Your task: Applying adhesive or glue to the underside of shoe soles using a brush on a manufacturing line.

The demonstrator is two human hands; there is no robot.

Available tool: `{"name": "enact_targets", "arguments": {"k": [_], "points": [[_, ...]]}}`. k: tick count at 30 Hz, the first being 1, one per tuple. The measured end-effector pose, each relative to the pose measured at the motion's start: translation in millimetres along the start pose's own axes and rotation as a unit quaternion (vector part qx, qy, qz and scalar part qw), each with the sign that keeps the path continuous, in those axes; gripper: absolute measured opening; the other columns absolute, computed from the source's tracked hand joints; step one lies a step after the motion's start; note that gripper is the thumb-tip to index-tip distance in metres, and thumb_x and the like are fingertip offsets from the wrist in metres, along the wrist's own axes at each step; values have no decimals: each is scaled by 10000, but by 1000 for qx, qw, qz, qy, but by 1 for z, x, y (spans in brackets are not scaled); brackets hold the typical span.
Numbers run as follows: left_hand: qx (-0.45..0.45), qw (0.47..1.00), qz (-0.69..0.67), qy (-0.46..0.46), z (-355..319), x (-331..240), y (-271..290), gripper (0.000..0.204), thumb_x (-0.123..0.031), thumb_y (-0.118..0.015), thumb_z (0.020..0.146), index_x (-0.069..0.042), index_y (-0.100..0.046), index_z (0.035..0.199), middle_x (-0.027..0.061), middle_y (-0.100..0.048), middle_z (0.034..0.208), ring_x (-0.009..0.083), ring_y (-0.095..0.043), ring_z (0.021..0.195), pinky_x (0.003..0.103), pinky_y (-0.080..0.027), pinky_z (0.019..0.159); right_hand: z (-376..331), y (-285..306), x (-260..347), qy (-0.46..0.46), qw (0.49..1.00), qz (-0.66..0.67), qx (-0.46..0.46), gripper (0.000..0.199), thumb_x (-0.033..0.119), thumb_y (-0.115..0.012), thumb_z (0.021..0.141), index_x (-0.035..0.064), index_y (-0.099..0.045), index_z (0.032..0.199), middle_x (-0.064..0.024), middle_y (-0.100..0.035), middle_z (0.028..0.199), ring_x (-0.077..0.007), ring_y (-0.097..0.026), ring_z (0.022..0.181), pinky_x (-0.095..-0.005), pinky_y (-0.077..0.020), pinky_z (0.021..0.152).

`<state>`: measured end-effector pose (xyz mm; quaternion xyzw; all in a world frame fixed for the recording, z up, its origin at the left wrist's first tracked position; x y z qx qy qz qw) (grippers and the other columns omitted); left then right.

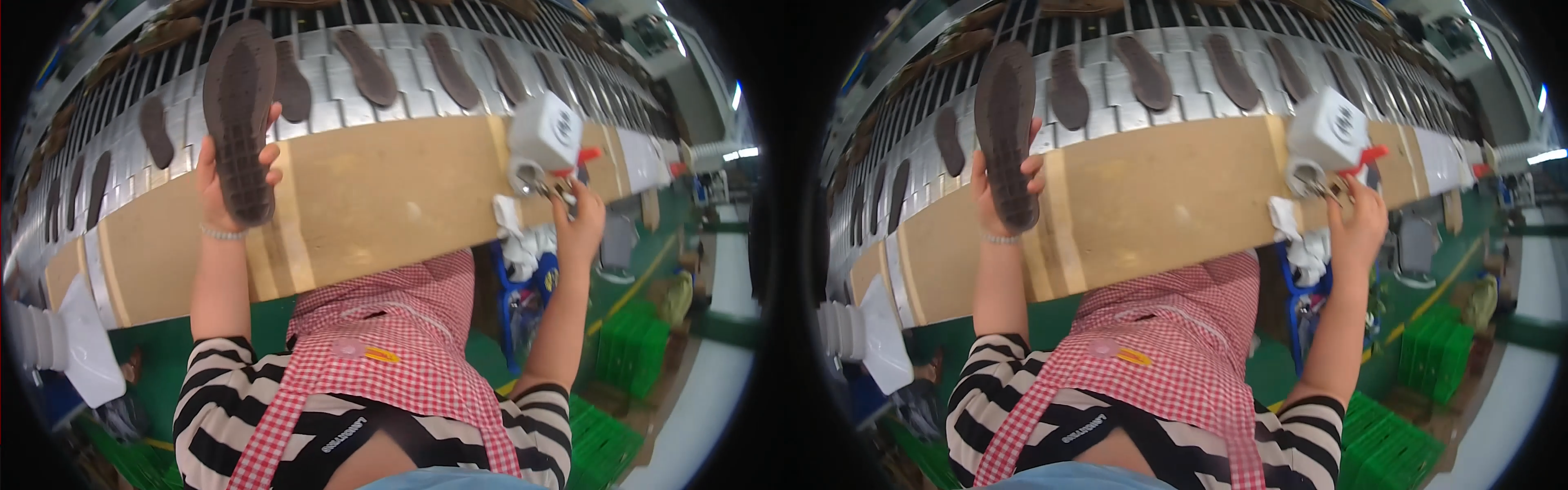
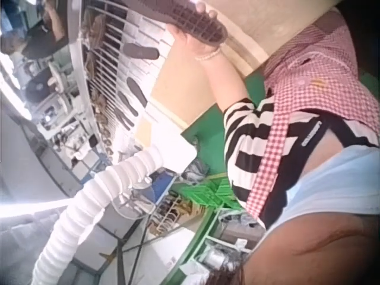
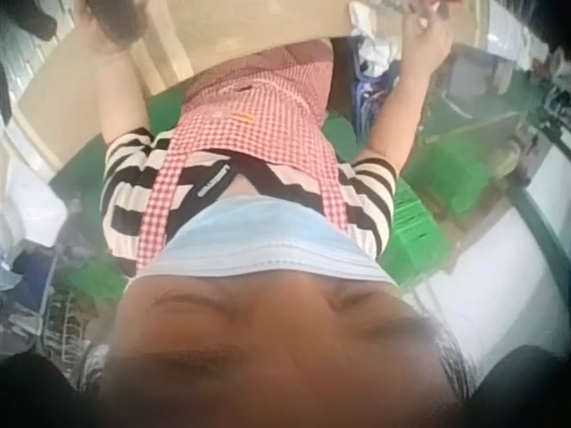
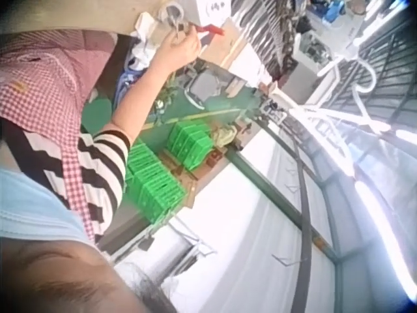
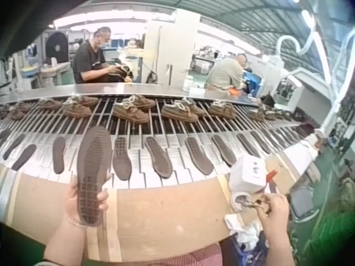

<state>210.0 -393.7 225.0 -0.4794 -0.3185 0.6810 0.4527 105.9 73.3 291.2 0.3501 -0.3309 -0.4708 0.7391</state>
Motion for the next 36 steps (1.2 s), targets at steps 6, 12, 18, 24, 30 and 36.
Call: {"name": "enact_targets", "arguments": {"k": [6,12,18,24,30,36], "points": [[-105,991,-57,51,-38,79,-9,732,-543,-333,1047,-77,-196,1593,182,-204,1638,272,-622,1022,454,-603,826,-1,-50,-32,22,1000,9,-7,362,144,-809,737,90,-723,1084,-89,-716,1035,-298,-619,1069,-430,-460,938],[-125,983,-98,95,-76,99,-20,667,-441,-392,1051,-95,-208,1591,110,-201,1651,278,-613,1071,516,-574,913,5,-77,-25,51,999,14,-9,348,167,-813,730,95,-732,1061,-71,-716,1002,-283,-622,1051,-453,-457,915],[-236,954,-151,106,-96,116,4,578,-439,-352,1054,-71,-427,1493,159,-455,1524,362,-625,1170,596,-500,1005,23,-92,-35,60,998,26,25,353,192,-835,720,59,-732,1030,-142,-709,984,-340,-653,965,-437,-506,882],[-80,950,-266,140,-67,140,6,553,-445,-411,1053,-73,-479,1456,161,-494,1483,359,-605,1190,590,-459,1067,14,-98,-91,-113,975,119,152,436,250,-764,778,-15,-724,1122,-188,-734,935,-280,-712,880,-371,-538,801],[-187,936,-254,156,-58,160,-10,516,-399,-399,1065,-77,-476,1461,142,-497,1476,390,-526,1287,599,-450,1076,0,-38,12,-132,826,540,91,378,7,-732,868,-6,-654,1238,-59,-675,1160,-148,-617,1095,-285,-463,965],[-187,933,-235,200,-58,174,-28,513,-372,-391,1069,-52,-461,1464,135,-498,1477,404,-511,1310,616,-427,1090,-24,14,152,145,906,391,74,463,-45,-759,702,53,-681,1148,-111,-687,1117,-301,-605,1181,-386,-457,1013]]}}
Point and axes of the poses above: each hand's wrist, its own z-axis towards the middle knuckle, its own y-axis out of the back of the hand, x = y × z, the point moved 6 cm from there along z, towards the middle knuckle
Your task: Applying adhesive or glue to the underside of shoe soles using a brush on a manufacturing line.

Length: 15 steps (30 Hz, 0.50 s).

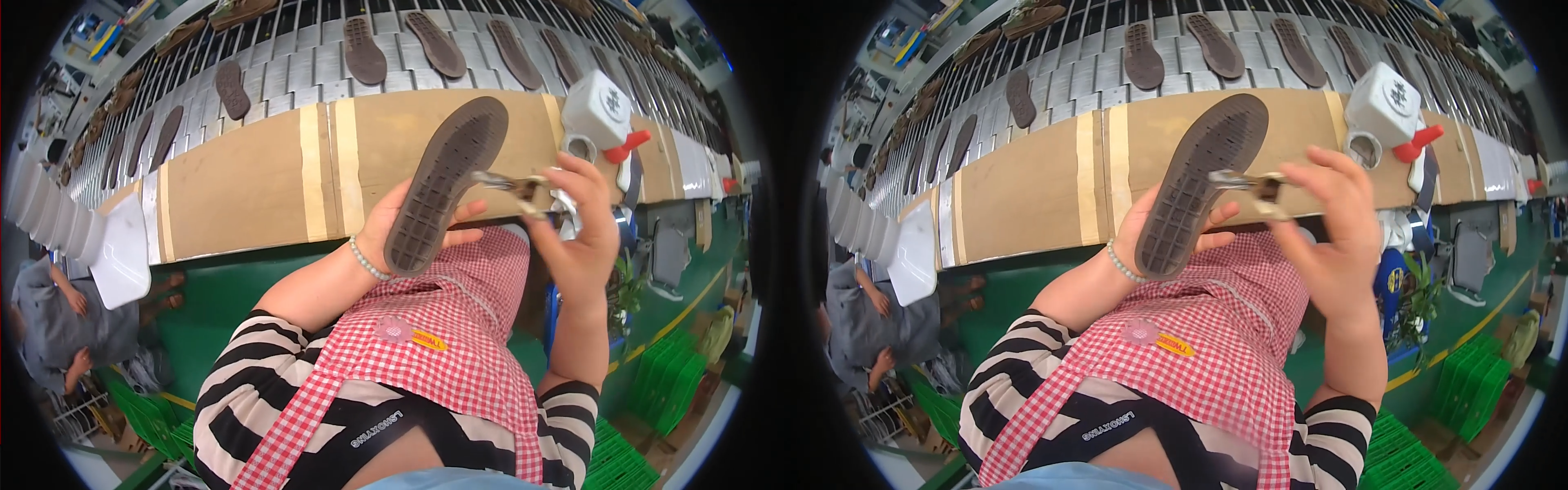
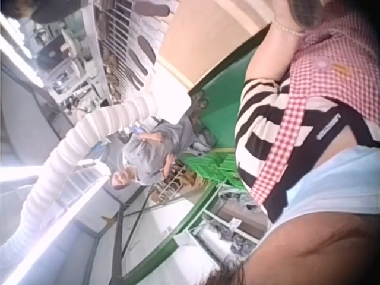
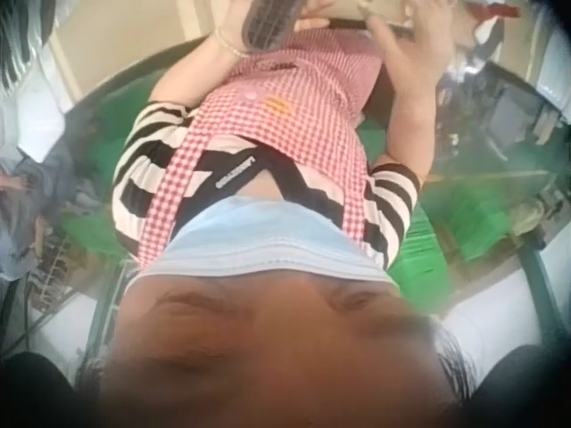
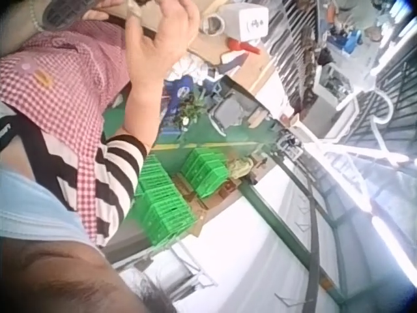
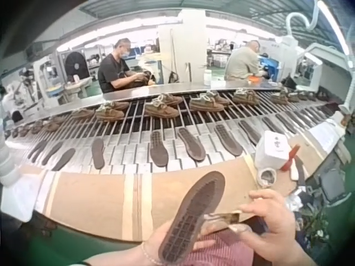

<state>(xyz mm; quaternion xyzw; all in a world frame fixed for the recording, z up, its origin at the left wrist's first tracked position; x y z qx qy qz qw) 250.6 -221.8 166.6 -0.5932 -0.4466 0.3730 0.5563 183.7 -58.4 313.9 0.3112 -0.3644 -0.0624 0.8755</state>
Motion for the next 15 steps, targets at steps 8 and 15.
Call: {"name": "enact_targets", "arguments": {"k": [8,15], "points": [[26,995,97,18,1,17,-16,496,-351,-354,1080,-53,-448,1465,162,-528,1432,362,-527,1313,608,-413,1104,-5,-26,16,107,991,-70,32,488,-49,-755,641,45,-693,1116,-95,-707,1034,-361,-602,1162,-437,-499,936],[20,998,53,28,2,15,-6,481,-374,-344,1083,-64,-490,1421,160,-601,1322,299,-604,1194,535,-548,965,-18,-37,26,113,991,-31,72,458,32,-765,610,80,-715,1062,-47,-694,1015,-298,-618,1110,-461,-467,934]]}}
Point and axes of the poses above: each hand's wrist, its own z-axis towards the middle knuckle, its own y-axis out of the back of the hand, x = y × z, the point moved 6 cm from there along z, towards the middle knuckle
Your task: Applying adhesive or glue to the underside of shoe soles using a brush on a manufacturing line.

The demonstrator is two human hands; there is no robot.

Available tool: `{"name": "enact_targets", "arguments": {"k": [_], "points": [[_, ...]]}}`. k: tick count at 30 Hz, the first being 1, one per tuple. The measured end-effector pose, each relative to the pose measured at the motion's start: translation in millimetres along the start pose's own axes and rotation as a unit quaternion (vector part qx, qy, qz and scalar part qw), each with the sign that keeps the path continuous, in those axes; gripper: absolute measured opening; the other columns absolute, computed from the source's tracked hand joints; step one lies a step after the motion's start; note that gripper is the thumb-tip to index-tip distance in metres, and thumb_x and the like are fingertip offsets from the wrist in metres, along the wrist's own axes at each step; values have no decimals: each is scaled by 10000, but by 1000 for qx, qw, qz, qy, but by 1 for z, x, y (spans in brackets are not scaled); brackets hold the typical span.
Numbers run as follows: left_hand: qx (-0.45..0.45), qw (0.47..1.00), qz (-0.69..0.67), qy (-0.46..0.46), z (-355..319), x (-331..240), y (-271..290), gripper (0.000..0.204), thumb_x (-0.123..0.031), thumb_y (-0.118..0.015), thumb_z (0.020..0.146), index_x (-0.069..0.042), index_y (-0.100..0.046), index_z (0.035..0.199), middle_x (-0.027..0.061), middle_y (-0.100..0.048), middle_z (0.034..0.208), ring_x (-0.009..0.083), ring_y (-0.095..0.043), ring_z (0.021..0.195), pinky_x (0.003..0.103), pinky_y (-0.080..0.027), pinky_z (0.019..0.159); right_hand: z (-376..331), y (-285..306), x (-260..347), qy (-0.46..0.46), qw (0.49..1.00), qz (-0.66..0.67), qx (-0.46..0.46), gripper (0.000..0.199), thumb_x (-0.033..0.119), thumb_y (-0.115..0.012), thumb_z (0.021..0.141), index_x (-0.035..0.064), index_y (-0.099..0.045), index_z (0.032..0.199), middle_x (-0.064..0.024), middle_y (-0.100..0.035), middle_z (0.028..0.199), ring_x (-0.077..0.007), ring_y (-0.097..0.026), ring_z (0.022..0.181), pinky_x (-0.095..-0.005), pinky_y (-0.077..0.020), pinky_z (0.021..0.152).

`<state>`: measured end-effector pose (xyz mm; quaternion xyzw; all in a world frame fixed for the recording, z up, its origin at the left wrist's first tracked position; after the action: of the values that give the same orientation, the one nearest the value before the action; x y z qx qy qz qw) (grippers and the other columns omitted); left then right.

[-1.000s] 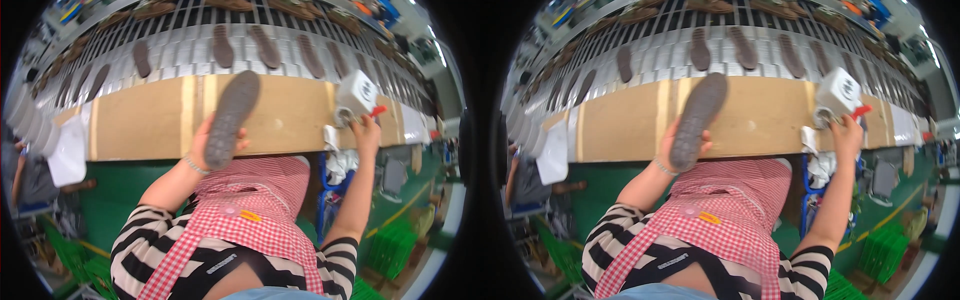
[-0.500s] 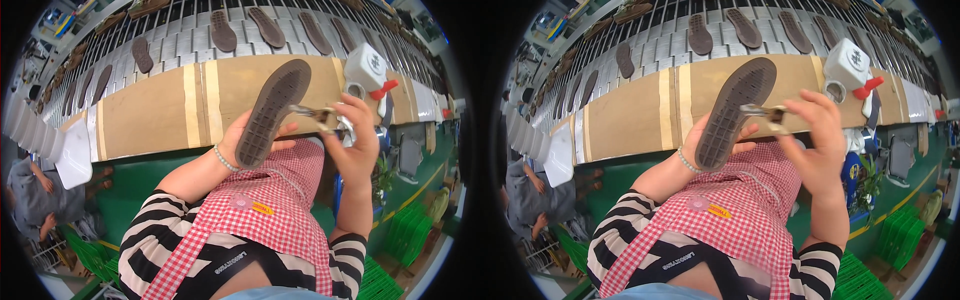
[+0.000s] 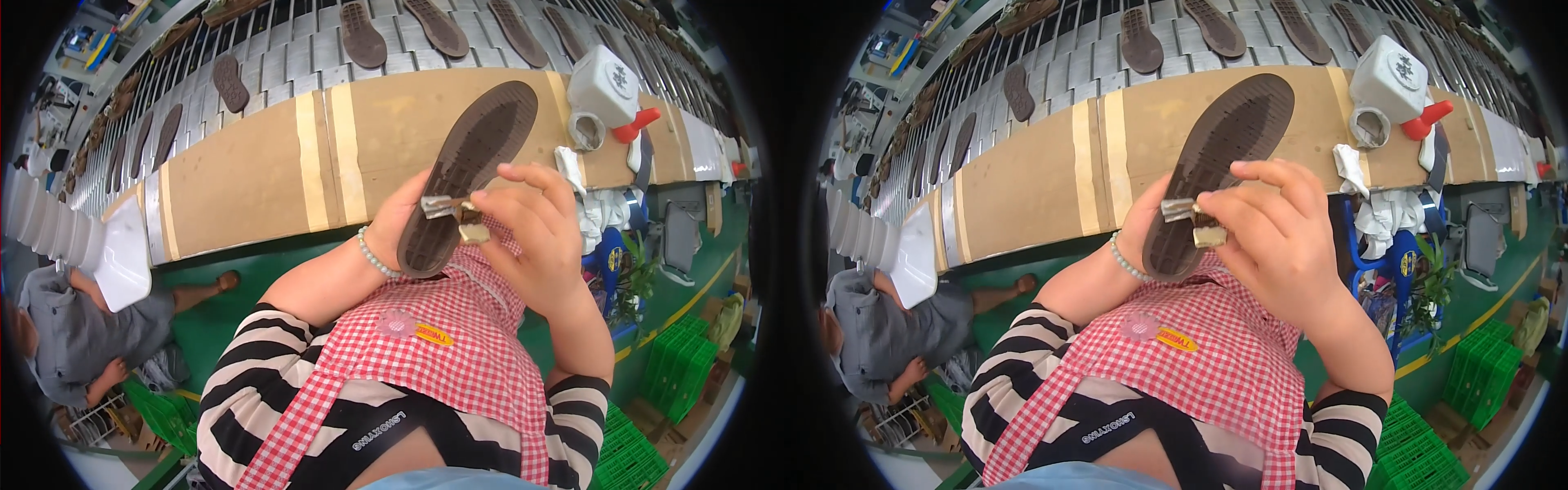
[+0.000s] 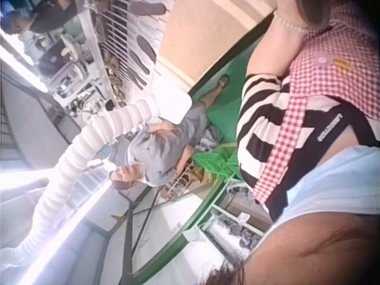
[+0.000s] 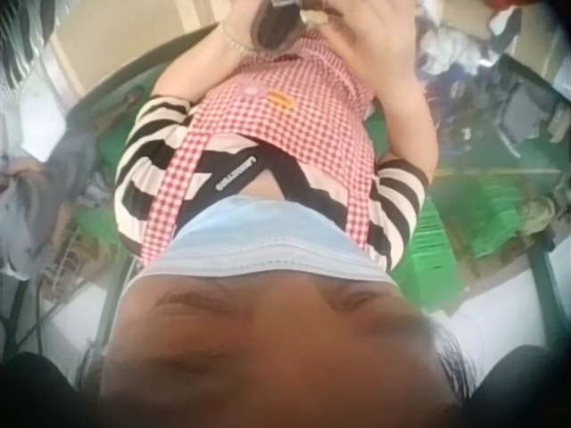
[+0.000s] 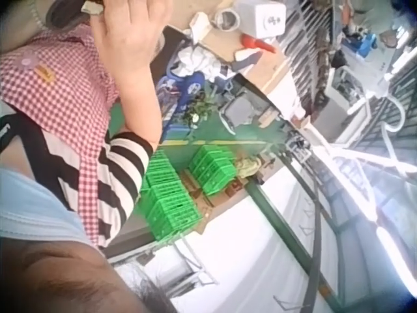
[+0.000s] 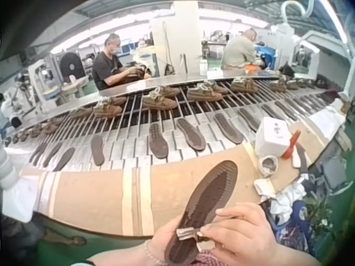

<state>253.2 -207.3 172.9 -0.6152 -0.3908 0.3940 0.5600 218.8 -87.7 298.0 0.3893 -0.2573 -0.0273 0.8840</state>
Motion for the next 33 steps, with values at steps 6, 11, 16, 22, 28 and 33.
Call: {"name": "enact_targets", "arguments": {"k": [6,11,16,22,28,33], "points": [[51,996,-75,16,4,1,-7,488,-375,-343,1084,-25,-533,1366,172,-655,1254,271,-677,1086,433,-565,948,-10,-9,22,30,996,39,74,435,73,-763,617,94,-719,1050,-35,-690,1011,-278,-619,1114,-495,-460,987],[-4,996,-90,11,4,6,-19,472,-299,-320,1078,15,-515,1372,189,-664,1204,273,-682,1045,413,-586,900,-7,1,23,31,996,40,72,441,67,-763,619,101,-716,1056,-29,-687,1023,-276,-622,1100,-501,-460,990],[-29,998,-38,33,3,11,-2,445,-348,-367,1079,-25,-590,1287,182,-663,1217,261,-680,1048,414,-578,884,-6,5,25,23,998,20,59,416,70,-763,618,91,-723,1032,-24,-689,1007,-271,-625,1091,-497,-472,968],[-69,996,-41,38,4,14,-5,410,-309,-384,1080,-6,-596,1257,153,-688,1127,240,-697,935,379,-602,814,-9,4,36,60,991,31,119,297,145,-734,694,138,-747,990,-2,-703,975,-232,-631,1095,-489,-462,1002],[33,992,-76,94,3,23,-9,457,-277,-302,1082,25,-515,1352,190,-645,1220,287,-677,1042,404,-601,870,-5,12,39,81,980,4,182,223,203,-712,736,186,-760,953,30,-723,1020,-239,-614,1105,-497,-414,1066],[-4,988,-98,119,1,27,-29,481,-300,-314,1085,28,-484,1394,226,-613,1284,320,-660,1107,436,-587,905,3,28,38,67,976,-43,202,243,171,-730,709,183,-758,949,28,-717,1006,-239,-617,1093,-499,-408,1076]]}}
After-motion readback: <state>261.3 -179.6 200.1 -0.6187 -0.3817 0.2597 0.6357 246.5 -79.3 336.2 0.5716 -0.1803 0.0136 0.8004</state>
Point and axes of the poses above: each hand's wrist, its own z-axis towards the middle knuckle, its own y-axis out of the back of the hand, x = y × z, the point moved 6 cm from there along z, towards the middle knuckle
